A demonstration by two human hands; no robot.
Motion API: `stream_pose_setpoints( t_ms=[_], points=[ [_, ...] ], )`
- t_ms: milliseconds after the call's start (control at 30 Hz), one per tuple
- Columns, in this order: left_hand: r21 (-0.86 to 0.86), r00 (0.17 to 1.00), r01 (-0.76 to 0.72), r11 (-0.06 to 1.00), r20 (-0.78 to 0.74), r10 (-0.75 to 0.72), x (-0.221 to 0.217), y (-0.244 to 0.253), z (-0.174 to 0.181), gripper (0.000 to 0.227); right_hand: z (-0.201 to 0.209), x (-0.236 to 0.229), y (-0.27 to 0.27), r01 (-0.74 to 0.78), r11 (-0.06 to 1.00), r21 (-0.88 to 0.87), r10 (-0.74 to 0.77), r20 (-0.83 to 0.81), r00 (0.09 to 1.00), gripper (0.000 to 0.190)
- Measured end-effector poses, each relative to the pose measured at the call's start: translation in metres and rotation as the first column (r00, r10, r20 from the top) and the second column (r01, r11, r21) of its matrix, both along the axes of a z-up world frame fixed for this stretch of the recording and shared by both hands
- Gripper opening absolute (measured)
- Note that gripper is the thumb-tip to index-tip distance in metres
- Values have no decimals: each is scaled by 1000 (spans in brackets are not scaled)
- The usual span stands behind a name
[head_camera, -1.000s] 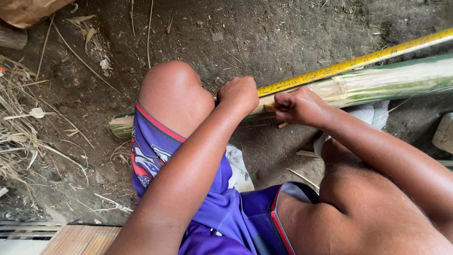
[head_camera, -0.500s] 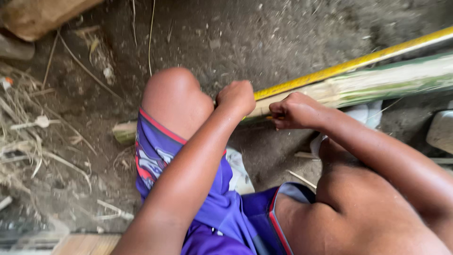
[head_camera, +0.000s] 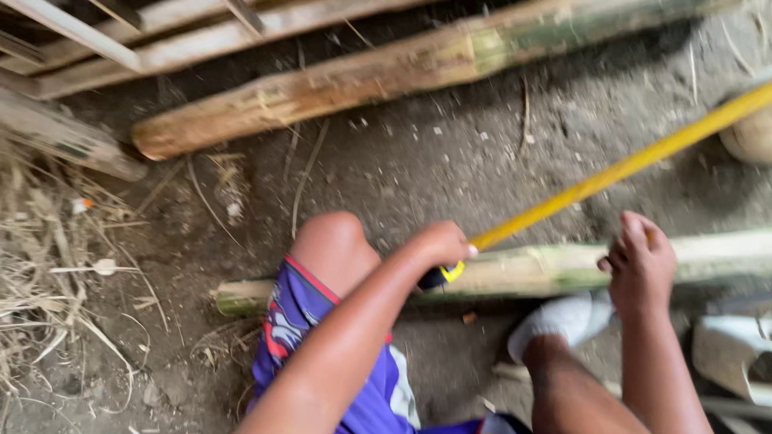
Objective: The person hammers nails into a bamboo frame using a hammer, then measures and marks bamboo poles with a tape measure and pencil.
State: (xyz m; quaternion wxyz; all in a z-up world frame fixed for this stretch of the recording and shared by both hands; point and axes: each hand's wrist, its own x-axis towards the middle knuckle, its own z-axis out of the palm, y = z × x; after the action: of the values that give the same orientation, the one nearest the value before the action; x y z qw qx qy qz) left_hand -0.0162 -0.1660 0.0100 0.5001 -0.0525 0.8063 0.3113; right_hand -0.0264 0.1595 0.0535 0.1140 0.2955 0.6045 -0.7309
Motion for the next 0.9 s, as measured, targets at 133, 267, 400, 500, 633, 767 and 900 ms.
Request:
stream_pose_setpoints(
  t_ms=[133,267,400,500,633,767,900],
  points=[
    [26,998,-15,1000,-58,16,6,10,-37,35,-10,-9,6,39,998,-57,-42,-42,998,28],
    [74,992,111,991,-72,-106,18,1,-70,35,-22,1,5,18,1000,-4,-18,37,999,28],
    [23,993,-115,993,4,115,12,-4,-55,82,-31,13,-6,-111,992,56,106,84,991,25],
    [-118,996,-82,990,33,86,-13,6,-14,109,-32,19,-10,-147,987,62,138,132,981,23],
    [-334,999,-41,942,-5,41,-54,26,28,138,-35,16,-8,-244,959,147,221,156,963,23],
    [-312,891,-182,933,-454,22,-126,9,30,113,-46,15,-5,-359,909,212,326,178,929,22],
    [-440,549,-342,830,-810,-204,-228,-35,19,114,-62,39,1,-458,775,435,542,-86,836,21]
  ],
)
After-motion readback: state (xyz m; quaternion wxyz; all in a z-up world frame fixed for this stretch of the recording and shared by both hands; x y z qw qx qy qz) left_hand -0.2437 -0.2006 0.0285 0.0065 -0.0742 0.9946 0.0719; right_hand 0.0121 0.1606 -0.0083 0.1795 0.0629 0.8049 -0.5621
